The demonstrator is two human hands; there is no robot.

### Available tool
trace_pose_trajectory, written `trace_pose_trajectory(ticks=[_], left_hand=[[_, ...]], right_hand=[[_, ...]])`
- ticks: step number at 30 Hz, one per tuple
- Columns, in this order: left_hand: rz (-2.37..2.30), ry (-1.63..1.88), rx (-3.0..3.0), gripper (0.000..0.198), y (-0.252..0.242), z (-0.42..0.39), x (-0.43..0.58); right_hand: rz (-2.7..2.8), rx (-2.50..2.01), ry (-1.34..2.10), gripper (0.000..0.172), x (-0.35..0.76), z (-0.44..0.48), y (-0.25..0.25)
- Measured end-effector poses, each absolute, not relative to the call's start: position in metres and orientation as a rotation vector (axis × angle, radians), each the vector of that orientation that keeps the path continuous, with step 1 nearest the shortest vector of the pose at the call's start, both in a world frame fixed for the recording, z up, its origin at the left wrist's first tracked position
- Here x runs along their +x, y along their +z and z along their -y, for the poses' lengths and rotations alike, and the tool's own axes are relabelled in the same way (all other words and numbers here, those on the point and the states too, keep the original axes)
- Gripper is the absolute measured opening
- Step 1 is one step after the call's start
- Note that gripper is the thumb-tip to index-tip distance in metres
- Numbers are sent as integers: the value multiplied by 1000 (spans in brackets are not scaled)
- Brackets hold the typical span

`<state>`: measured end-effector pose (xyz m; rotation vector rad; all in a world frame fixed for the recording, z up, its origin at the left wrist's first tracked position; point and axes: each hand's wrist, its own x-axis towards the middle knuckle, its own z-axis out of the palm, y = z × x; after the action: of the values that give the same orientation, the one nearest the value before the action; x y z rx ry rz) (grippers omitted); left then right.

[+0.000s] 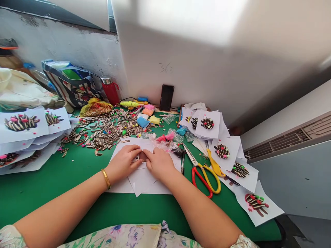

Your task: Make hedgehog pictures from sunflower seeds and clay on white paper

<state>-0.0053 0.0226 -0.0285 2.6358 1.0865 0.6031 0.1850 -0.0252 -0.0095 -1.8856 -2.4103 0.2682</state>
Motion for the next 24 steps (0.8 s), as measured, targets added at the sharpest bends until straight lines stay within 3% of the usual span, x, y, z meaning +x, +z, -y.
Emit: trace_pose_trajectory(ticks=[9,15,24], left_hand=[[-1103,563,2651,39,-26,-17,-6],[-1129,567,2640,38,-26,-15,-4],[-1164,567,2631,44,-28,-17,-3]], right_hand=[[2203,-1711,536,44,214,24,-19],[2328,-1724,460,49,213,28,-15],[2227,-1750,476,38,216,26,-21]])
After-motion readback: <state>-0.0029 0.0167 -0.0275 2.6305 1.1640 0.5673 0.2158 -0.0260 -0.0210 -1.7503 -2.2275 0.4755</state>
